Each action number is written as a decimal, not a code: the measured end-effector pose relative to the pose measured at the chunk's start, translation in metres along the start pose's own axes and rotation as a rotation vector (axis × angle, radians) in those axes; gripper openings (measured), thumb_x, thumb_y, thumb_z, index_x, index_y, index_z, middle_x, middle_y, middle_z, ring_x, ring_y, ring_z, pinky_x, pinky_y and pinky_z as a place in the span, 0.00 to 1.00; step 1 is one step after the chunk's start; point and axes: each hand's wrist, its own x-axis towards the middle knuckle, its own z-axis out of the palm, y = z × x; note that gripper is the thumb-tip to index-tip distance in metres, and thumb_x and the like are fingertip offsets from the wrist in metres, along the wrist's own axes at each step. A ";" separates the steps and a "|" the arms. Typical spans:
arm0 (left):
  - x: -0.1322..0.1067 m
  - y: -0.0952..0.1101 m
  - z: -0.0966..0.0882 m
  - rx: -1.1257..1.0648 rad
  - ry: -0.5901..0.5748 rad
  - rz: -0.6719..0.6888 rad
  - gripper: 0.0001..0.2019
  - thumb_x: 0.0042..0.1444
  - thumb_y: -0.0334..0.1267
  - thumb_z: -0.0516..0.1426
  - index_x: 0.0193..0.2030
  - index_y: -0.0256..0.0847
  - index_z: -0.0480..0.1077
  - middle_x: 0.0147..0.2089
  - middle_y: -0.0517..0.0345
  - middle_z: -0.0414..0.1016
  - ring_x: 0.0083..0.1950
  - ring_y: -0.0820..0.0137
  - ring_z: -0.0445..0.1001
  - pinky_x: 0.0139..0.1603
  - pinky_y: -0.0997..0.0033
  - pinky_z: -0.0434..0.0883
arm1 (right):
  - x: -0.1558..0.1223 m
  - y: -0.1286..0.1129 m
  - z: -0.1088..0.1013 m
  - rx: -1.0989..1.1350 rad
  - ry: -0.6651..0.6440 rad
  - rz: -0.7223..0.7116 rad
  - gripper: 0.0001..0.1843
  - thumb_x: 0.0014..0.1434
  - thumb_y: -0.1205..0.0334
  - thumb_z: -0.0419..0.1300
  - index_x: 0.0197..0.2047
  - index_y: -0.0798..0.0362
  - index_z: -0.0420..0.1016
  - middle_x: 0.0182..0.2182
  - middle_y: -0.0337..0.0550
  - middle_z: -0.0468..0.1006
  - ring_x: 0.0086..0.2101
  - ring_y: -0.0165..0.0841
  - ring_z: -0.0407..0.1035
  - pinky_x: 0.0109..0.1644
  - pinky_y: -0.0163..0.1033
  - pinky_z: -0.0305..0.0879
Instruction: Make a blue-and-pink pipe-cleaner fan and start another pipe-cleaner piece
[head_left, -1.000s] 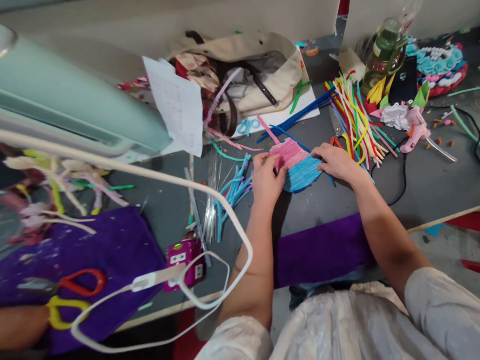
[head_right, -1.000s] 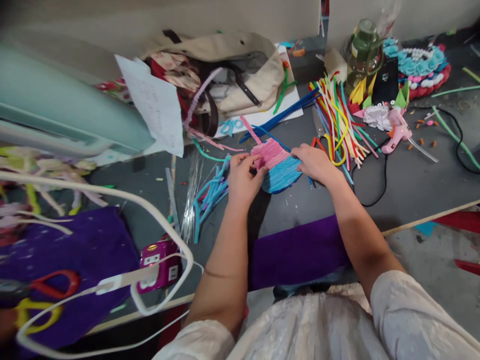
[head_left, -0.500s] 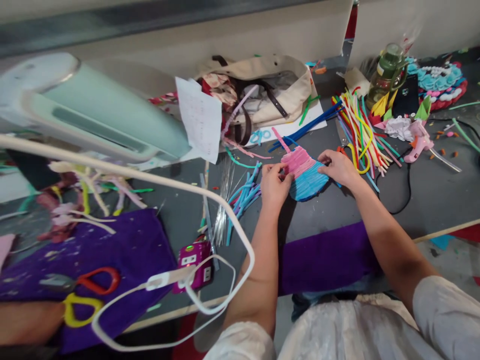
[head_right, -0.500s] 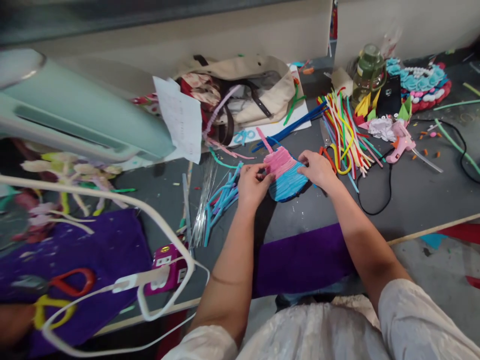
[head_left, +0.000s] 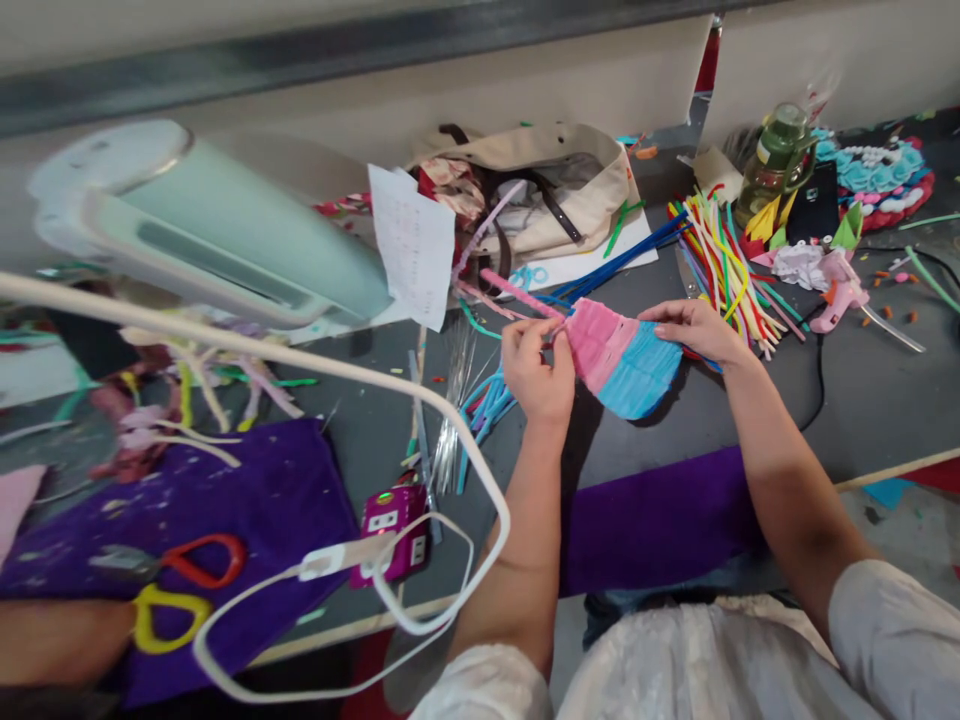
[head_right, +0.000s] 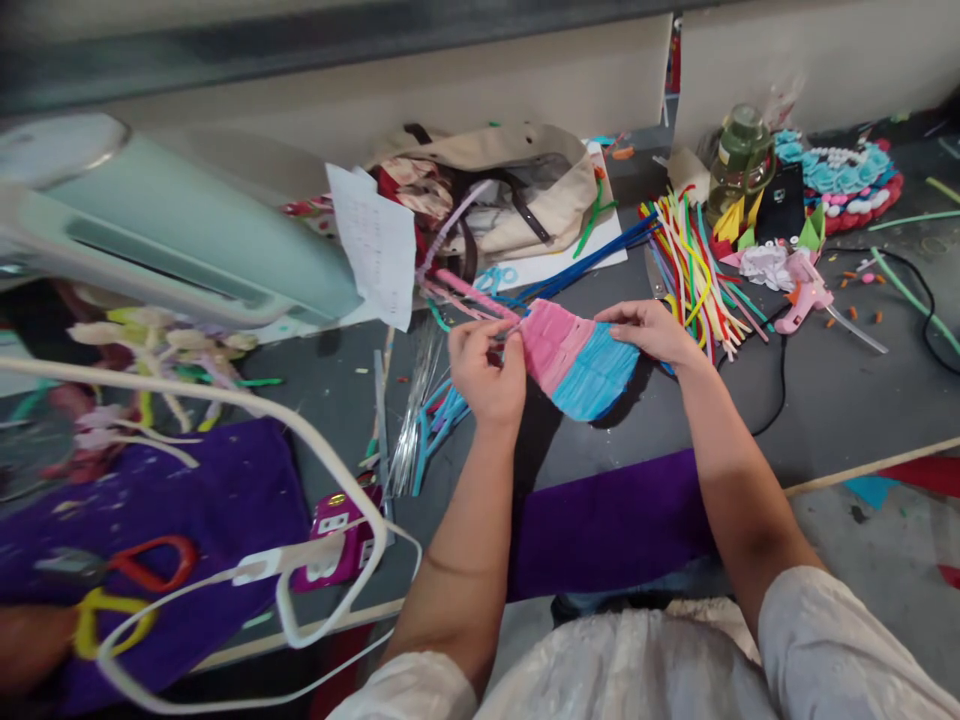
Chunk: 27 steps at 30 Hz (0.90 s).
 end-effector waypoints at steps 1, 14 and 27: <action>0.000 0.007 -0.005 0.030 0.037 0.061 0.08 0.61 0.35 0.55 0.43 0.40 0.74 0.45 0.50 0.70 0.47 0.64 0.70 0.51 0.61 0.69 | -0.001 -0.001 -0.003 -0.008 -0.037 -0.002 0.18 0.50 0.62 0.65 0.46 0.56 0.80 0.36 0.43 0.83 0.33 0.31 0.73 0.40 0.37 0.69; -0.021 0.029 0.016 -0.096 -0.704 -0.077 0.16 0.62 0.32 0.51 0.55 0.41 0.71 0.52 0.48 0.77 0.53 0.60 0.75 0.54 0.59 0.69 | 0.008 0.009 0.025 -0.250 -0.170 -0.019 0.12 0.52 0.69 0.59 0.39 0.54 0.80 0.37 0.41 0.82 0.41 0.32 0.75 0.52 0.41 0.68; -0.015 0.015 0.020 -0.002 -0.614 -0.112 0.10 0.60 0.37 0.54 0.35 0.42 0.78 0.37 0.51 0.76 0.42 0.61 0.73 0.48 0.60 0.69 | -0.019 -0.021 -0.003 -0.812 0.137 0.041 0.06 0.56 0.65 0.60 0.33 0.53 0.80 0.33 0.42 0.80 0.36 0.34 0.72 0.44 0.39 0.65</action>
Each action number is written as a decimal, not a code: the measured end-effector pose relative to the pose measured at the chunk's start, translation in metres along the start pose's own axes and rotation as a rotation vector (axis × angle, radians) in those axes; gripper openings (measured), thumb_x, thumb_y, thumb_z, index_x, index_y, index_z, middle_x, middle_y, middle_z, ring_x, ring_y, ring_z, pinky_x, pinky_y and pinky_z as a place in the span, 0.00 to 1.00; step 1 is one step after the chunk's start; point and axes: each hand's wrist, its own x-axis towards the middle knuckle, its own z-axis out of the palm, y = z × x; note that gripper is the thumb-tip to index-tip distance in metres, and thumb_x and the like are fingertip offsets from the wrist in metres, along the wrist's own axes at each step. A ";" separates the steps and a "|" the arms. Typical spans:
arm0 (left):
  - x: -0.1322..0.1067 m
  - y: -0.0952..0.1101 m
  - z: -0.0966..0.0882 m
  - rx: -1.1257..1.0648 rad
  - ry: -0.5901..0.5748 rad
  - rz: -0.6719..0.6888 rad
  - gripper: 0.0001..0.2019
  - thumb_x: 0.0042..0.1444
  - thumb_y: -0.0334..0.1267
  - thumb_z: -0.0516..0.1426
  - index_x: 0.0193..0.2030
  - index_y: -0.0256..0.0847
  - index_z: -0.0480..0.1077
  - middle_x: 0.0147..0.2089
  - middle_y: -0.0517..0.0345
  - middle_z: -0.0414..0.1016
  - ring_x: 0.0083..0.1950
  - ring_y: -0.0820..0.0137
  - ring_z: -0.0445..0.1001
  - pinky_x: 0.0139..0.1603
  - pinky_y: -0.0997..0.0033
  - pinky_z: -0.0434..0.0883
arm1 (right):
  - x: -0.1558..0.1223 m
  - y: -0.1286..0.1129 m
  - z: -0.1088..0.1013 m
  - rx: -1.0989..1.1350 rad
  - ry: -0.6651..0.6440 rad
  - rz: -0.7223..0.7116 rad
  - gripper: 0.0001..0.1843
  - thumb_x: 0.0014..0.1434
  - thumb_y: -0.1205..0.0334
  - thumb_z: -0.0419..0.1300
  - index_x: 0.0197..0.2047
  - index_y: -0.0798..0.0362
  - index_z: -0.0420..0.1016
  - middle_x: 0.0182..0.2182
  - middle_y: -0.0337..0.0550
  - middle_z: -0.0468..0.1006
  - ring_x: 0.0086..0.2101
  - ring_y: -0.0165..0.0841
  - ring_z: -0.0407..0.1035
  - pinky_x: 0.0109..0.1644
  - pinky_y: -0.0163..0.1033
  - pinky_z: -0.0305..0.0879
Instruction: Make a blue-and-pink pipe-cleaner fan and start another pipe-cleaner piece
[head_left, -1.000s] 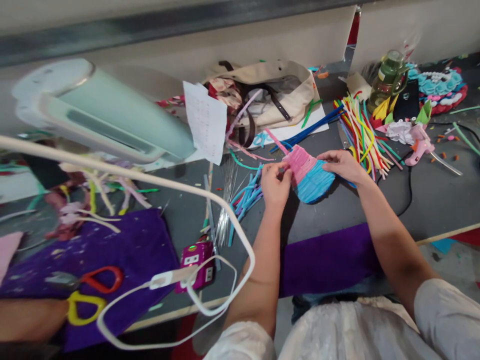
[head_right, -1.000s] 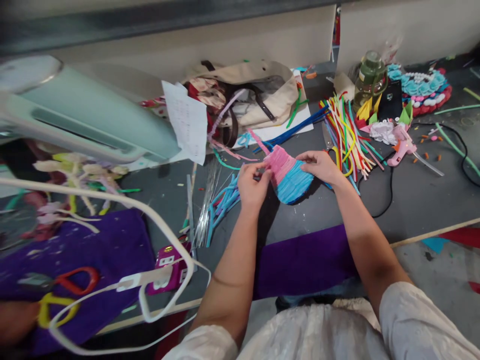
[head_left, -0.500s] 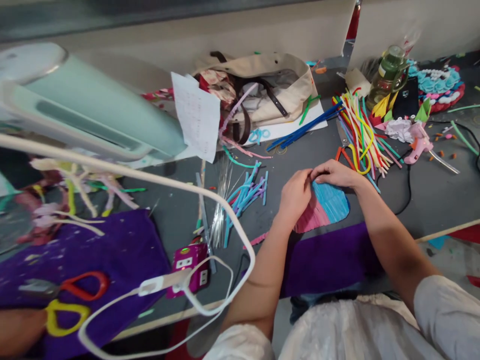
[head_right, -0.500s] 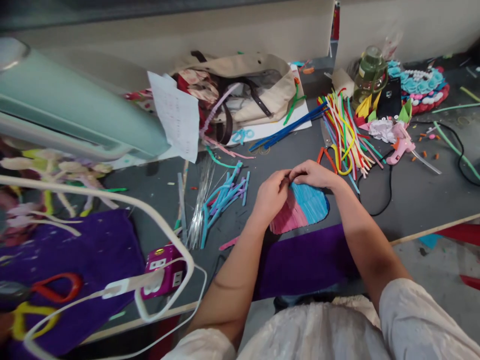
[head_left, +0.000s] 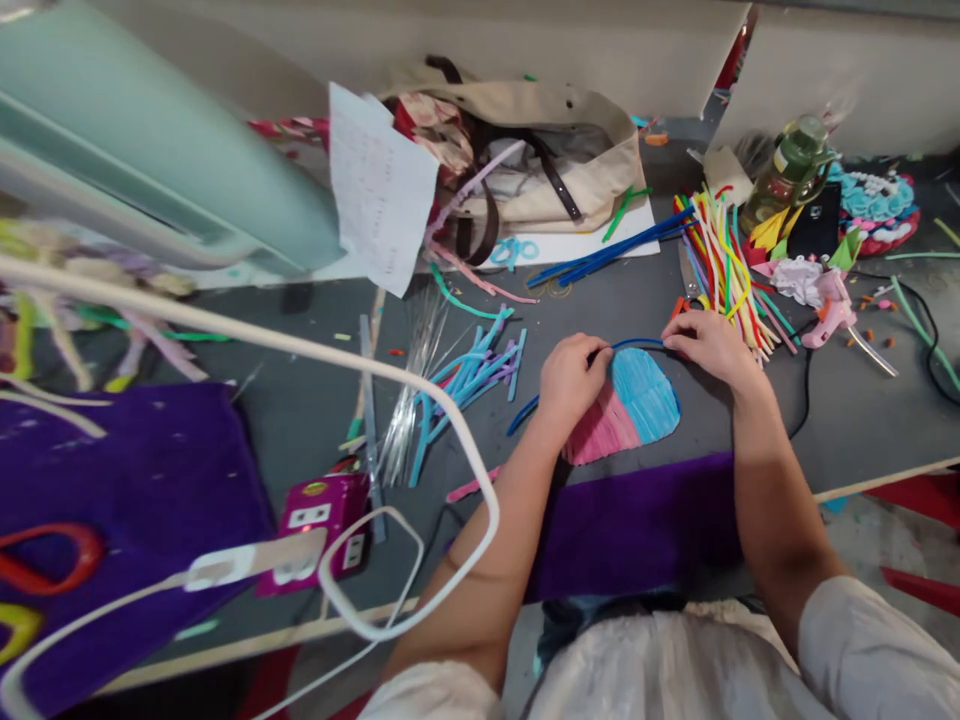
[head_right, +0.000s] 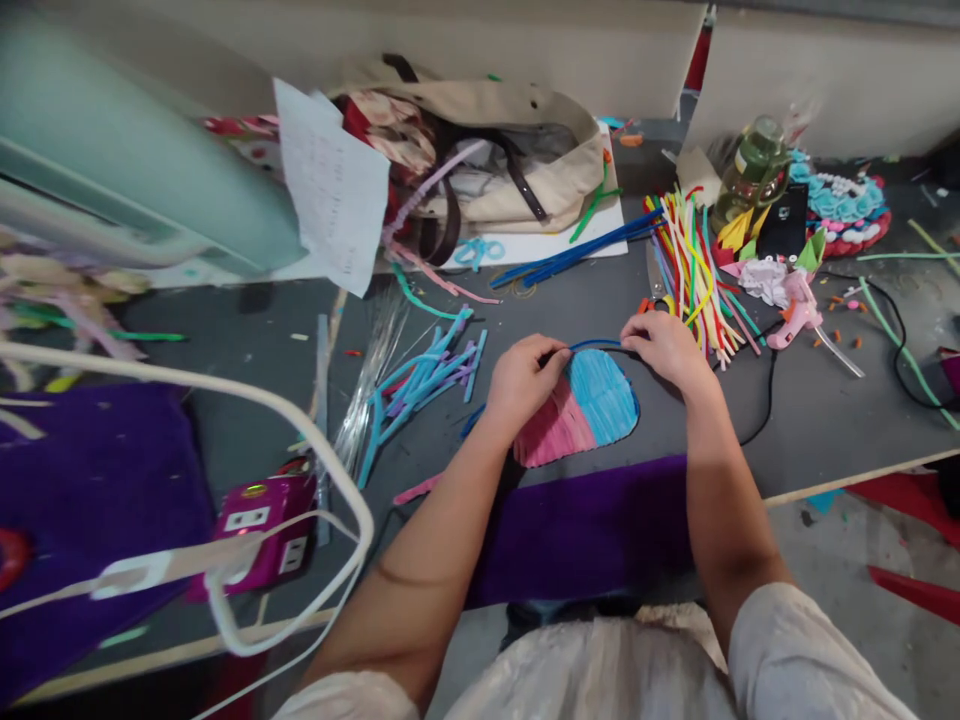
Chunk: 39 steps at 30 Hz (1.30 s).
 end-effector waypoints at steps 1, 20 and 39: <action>0.000 0.000 -0.001 0.039 0.040 0.014 0.10 0.61 0.38 0.54 0.34 0.42 0.77 0.36 0.51 0.75 0.43 0.60 0.72 0.48 0.60 0.68 | -0.002 0.001 -0.003 -0.027 -0.004 0.013 0.06 0.56 0.66 0.60 0.33 0.52 0.80 0.33 0.42 0.81 0.36 0.33 0.72 0.43 0.39 0.64; -0.008 0.004 -0.010 0.060 0.044 0.101 0.12 0.63 0.38 0.53 0.47 0.45 0.76 0.38 0.54 0.72 0.42 0.63 0.71 0.45 0.63 0.68 | 0.001 -0.011 0.013 0.046 -0.162 0.031 0.07 0.56 0.64 0.60 0.30 0.54 0.79 0.25 0.38 0.76 0.28 0.28 0.68 0.32 0.34 0.57; -0.014 0.015 0.006 0.056 0.022 0.190 0.19 0.64 0.47 0.53 0.56 0.43 0.72 0.59 0.46 0.68 0.58 0.55 0.67 0.60 0.54 0.64 | 0.005 -0.025 0.021 -0.191 -0.047 0.130 0.08 0.59 0.66 0.57 0.33 0.53 0.78 0.29 0.44 0.77 0.33 0.35 0.70 0.38 0.38 0.58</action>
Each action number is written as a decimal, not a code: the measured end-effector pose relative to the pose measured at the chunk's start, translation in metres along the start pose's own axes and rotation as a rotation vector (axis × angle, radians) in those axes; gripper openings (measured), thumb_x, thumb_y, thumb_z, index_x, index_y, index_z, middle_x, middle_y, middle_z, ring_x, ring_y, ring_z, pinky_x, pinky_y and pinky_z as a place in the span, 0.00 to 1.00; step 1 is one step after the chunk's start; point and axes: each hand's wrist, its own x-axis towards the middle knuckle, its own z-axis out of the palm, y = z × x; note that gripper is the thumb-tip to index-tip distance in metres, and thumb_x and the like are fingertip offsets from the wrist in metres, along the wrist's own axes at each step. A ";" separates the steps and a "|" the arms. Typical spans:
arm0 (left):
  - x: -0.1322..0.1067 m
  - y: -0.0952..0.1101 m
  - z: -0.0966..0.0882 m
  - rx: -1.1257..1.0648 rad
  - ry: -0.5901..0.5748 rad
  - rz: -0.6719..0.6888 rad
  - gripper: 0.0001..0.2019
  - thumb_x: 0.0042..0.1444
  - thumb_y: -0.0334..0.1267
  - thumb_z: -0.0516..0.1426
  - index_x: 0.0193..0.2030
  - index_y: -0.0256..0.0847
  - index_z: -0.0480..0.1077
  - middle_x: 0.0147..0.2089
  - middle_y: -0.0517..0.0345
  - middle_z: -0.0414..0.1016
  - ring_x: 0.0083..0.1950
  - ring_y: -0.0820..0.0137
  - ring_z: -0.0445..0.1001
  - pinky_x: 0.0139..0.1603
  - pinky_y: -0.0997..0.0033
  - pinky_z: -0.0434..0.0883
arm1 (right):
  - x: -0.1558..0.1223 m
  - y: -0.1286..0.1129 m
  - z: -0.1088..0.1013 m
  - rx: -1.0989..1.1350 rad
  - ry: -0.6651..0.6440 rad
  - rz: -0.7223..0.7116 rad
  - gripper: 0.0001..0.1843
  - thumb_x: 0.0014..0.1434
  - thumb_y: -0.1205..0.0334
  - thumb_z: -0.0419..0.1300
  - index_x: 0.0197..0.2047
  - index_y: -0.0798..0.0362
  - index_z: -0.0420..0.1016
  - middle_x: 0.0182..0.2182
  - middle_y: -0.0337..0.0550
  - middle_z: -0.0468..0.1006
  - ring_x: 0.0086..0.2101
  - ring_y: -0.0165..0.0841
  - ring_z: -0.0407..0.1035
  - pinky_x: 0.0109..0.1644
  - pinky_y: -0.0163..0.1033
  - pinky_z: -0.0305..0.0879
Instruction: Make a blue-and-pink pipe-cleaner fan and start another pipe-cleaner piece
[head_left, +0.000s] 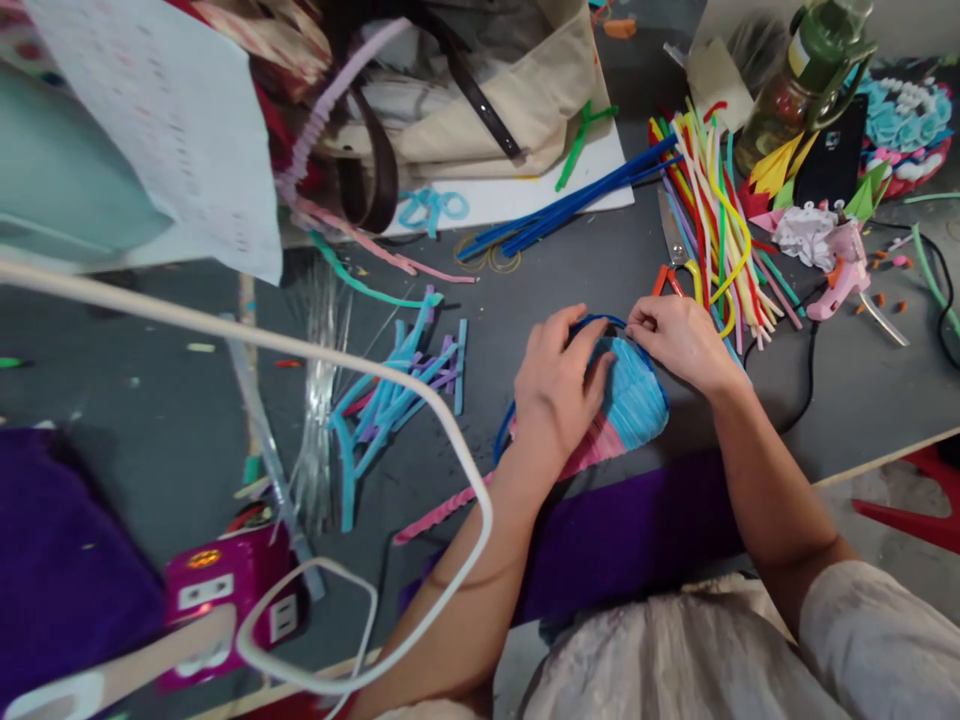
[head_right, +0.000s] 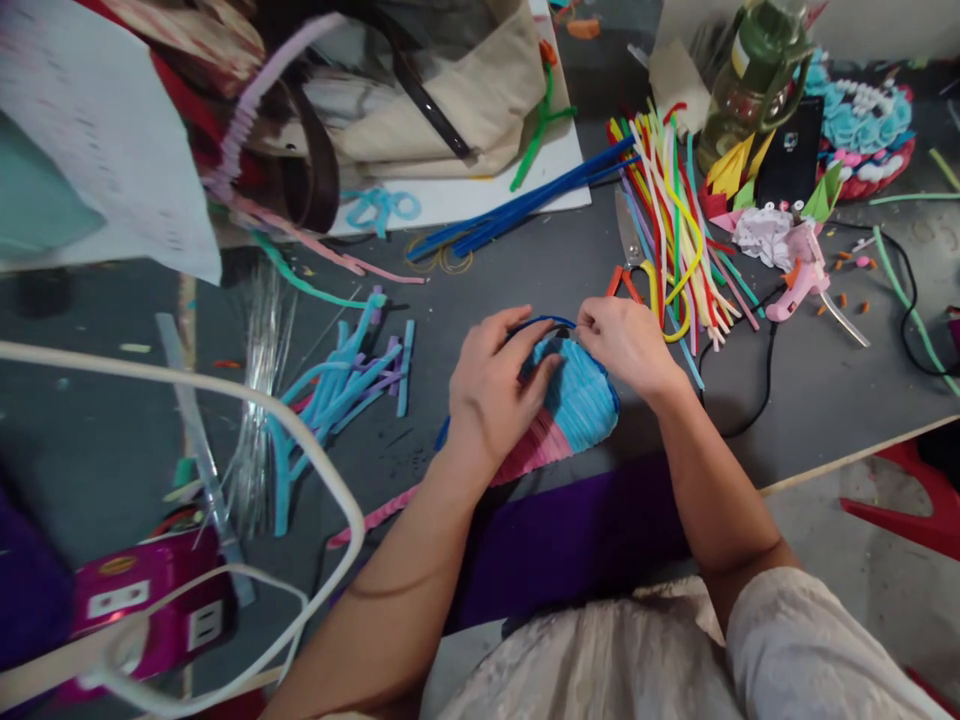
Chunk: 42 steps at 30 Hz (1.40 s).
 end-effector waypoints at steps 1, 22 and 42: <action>0.000 0.000 0.001 0.001 -0.019 0.015 0.21 0.63 0.48 0.53 0.58 0.42 0.71 0.62 0.45 0.65 0.60 0.54 0.65 0.61 0.53 0.63 | 0.000 0.000 0.001 -0.002 0.000 -0.001 0.08 0.59 0.66 0.57 0.33 0.53 0.78 0.29 0.43 0.77 0.33 0.35 0.70 0.38 0.38 0.58; -0.001 -0.004 0.010 0.147 -0.116 0.122 0.28 0.59 0.57 0.55 0.58 0.38 0.70 0.60 0.40 0.67 0.59 0.51 0.65 0.58 0.50 0.64 | -0.007 0.006 -0.019 0.106 -0.227 -0.046 0.06 0.54 0.69 0.60 0.32 0.55 0.79 0.27 0.39 0.77 0.31 0.30 0.68 0.36 0.35 0.55; 0.004 -0.014 -0.004 0.052 -0.043 -0.056 0.14 0.63 0.33 0.50 0.47 0.42 0.77 0.39 0.53 0.74 0.43 0.64 0.72 0.46 0.64 0.68 | -0.009 -0.007 -0.009 -0.086 -0.203 0.038 0.13 0.53 0.71 0.55 0.39 0.52 0.76 0.33 0.41 0.79 0.35 0.34 0.70 0.36 0.36 0.55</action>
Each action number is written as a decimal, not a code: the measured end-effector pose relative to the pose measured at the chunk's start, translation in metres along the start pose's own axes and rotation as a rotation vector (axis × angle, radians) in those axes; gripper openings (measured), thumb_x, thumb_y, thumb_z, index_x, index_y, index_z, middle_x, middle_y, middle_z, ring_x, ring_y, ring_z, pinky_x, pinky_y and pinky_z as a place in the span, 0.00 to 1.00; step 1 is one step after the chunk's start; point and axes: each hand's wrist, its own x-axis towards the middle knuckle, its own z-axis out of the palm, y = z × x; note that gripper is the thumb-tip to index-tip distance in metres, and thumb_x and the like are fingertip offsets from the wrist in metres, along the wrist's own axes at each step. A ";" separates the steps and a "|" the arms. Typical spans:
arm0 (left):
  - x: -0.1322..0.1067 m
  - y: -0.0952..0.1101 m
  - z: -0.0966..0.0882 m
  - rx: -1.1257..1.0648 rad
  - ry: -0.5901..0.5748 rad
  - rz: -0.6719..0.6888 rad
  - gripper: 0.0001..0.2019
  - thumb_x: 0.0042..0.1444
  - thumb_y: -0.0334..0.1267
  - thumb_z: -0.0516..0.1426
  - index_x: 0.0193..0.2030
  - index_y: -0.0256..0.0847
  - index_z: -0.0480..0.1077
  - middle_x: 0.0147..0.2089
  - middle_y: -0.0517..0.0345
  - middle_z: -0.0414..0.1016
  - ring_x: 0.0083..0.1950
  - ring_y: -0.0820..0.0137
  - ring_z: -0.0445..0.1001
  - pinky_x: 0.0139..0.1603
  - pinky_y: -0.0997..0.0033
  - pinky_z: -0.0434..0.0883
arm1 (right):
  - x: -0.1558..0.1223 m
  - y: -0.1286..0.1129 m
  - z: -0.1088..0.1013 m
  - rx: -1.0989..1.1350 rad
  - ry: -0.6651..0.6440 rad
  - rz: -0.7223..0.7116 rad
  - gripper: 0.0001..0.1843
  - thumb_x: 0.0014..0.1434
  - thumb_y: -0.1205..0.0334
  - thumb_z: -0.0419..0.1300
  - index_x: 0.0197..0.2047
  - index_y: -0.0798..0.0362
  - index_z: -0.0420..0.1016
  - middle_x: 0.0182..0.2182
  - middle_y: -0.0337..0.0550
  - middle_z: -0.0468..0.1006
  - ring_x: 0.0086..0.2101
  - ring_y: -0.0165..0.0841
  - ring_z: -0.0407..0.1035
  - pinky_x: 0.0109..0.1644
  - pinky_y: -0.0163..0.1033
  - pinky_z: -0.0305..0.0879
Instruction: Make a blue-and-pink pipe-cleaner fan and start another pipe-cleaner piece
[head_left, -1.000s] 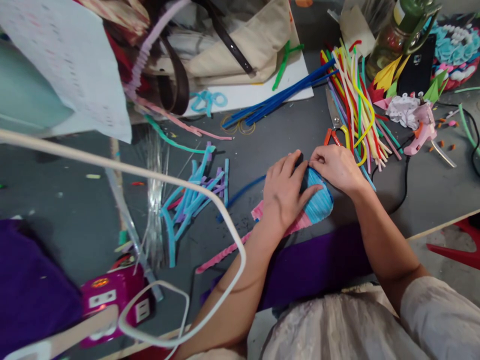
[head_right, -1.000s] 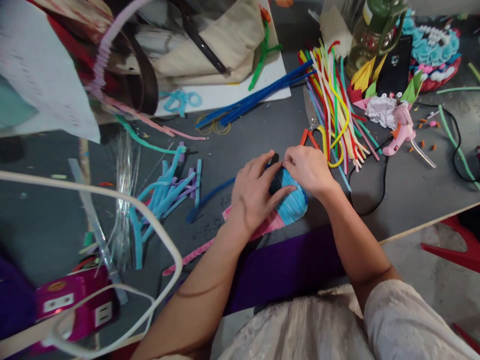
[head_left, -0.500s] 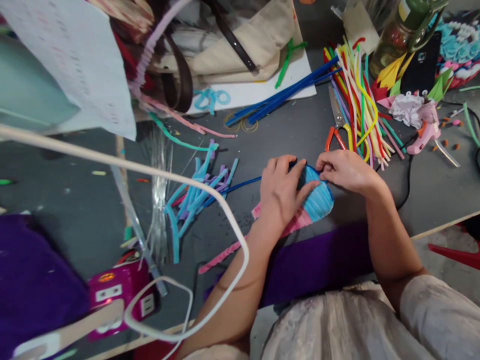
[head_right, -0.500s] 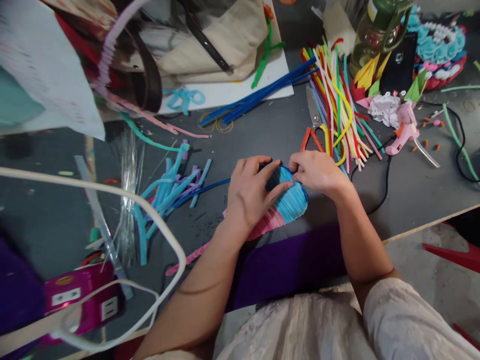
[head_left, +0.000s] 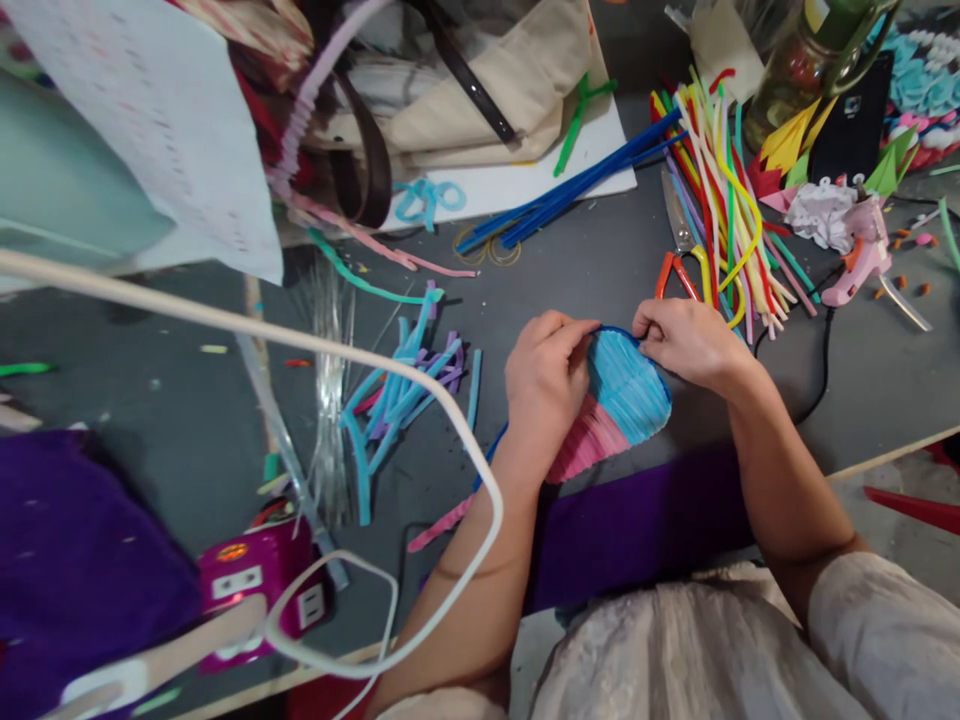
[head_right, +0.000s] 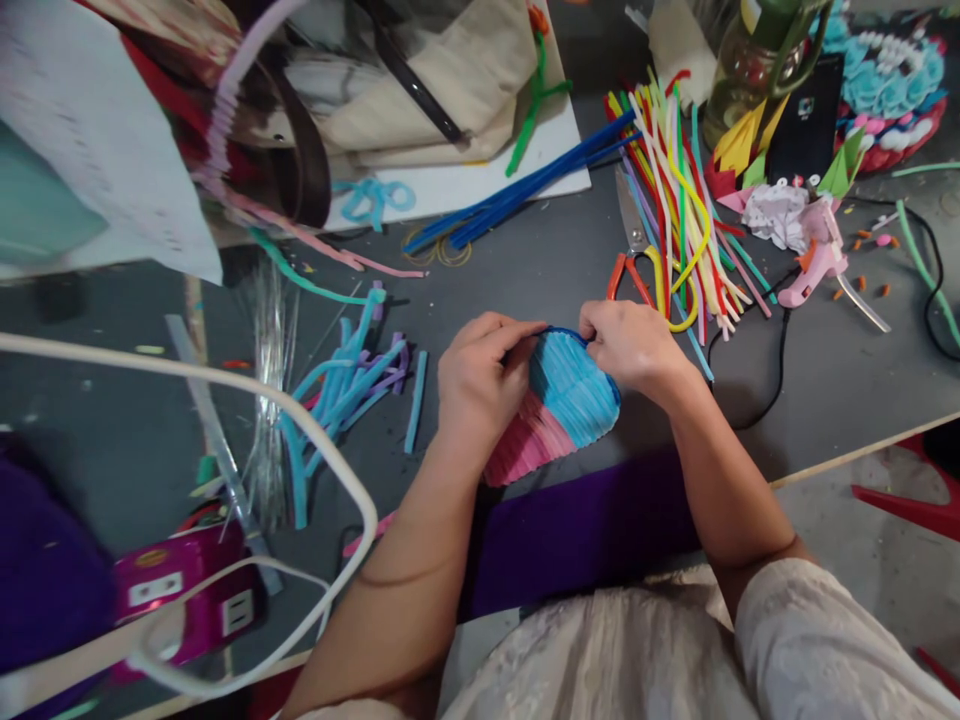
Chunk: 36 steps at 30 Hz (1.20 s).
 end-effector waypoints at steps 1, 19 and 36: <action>0.001 0.001 0.001 -0.001 0.002 -0.007 0.14 0.63 0.33 0.50 0.47 0.42 0.77 0.39 0.53 0.74 0.43 0.64 0.72 0.46 0.64 0.68 | 0.000 -0.001 0.000 0.006 -0.007 -0.009 0.13 0.53 0.71 0.55 0.40 0.52 0.76 0.33 0.40 0.79 0.35 0.34 0.70 0.36 0.36 0.56; -0.006 -0.037 -0.087 0.500 -0.405 -0.426 0.10 0.57 0.47 0.58 0.36 0.45 0.76 0.37 0.51 0.79 0.45 0.56 0.75 0.40 0.64 0.66 | -0.004 0.005 0.009 0.080 -0.008 -0.126 0.12 0.53 0.70 0.55 0.41 0.51 0.74 0.29 0.38 0.77 0.30 0.31 0.68 0.36 0.35 0.57; -0.024 -0.080 -0.103 0.492 -0.113 -0.473 0.11 0.52 0.47 0.62 0.25 0.45 0.71 0.28 0.53 0.75 0.36 0.57 0.74 0.34 0.63 0.64 | 0.000 0.012 0.012 0.096 -0.004 -0.159 0.12 0.53 0.71 0.57 0.40 0.53 0.75 0.30 0.40 0.77 0.31 0.30 0.68 0.37 0.34 0.59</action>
